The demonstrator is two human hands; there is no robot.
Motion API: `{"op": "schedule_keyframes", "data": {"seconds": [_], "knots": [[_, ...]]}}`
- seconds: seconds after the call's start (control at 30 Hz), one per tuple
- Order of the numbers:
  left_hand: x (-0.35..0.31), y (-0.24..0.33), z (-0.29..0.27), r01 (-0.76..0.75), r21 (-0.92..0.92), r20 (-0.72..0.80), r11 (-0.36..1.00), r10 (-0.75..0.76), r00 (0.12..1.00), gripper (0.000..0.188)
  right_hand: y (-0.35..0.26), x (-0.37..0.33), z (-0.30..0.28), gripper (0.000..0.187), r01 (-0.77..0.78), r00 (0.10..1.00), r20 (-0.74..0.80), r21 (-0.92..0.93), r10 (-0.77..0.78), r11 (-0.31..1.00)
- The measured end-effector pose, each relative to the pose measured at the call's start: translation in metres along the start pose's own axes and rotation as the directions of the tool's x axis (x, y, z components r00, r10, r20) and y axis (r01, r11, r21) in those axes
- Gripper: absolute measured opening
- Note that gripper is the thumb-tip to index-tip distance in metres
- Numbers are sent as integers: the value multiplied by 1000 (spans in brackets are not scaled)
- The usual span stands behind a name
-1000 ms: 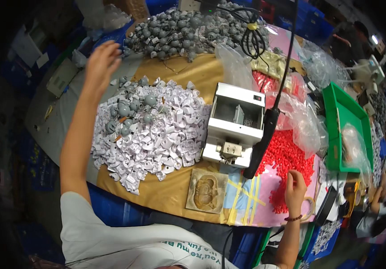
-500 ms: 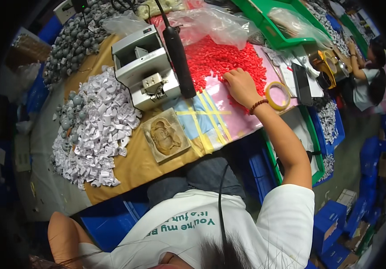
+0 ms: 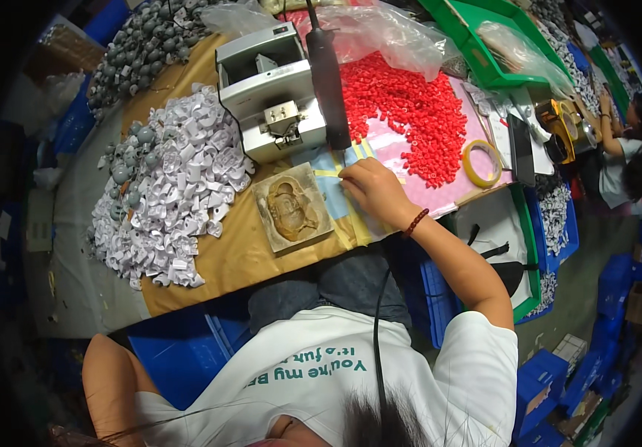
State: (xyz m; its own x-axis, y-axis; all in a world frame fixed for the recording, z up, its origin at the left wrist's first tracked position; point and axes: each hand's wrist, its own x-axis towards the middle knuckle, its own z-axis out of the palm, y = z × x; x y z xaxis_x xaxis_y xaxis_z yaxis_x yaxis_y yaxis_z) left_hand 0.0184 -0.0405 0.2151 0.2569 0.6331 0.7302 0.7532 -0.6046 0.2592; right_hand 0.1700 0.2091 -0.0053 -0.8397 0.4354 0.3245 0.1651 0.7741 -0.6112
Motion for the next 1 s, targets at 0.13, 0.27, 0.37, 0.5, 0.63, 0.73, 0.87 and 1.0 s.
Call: {"op": "schedule_keyframes", "data": {"seconds": [0.13, 0.27, 0.37, 0.5, 0.63, 0.73, 0.87, 1.0], "knots": [[-6, 2, -2, 15, -14, -5, 1000, -15, 1000, 35, -3, -3, 14, 10, -1, 999, -33, 57, 3, 998], [-17, -5, -5, 59, -13, -55, 998, -59, 997, 35, 1, -2, 20, 11, 5, 997, -72, 79, 1, 997], [-38, -46, 8, 262, 39, -168, 964, -252, 953, 36, 5, -12, 17, 12, -42, 991, -123, 66, 50, 997], [-79, -130, 42, 586, 353, -203, 730, -551, 809, 37, -1, -6, 20, 13, -30, 994, -105, 89, 40, 996], [-117, -180, 70, 572, 598, -102, 561, -655, 749, 38, 1, -4, 25, 12, 0, 994, -109, 87, 10, 996], [-121, -192, 77, 553, 630, -42, 546, -687, 726, 37, 2, -4, 24, 11, 9, 993, -121, 86, 1, 996], [-114, -186, 74, 601, 548, -136, 581, -648, 750, 31, 9, -9, 24, 11, 5, 991, -131, 105, 9, 994], [-94, -140, 76, 791, 142, -223, 595, -760, 611, 30, 14, -10, 23, 11, -23, 987, -152, 169, 49, 985]]}}
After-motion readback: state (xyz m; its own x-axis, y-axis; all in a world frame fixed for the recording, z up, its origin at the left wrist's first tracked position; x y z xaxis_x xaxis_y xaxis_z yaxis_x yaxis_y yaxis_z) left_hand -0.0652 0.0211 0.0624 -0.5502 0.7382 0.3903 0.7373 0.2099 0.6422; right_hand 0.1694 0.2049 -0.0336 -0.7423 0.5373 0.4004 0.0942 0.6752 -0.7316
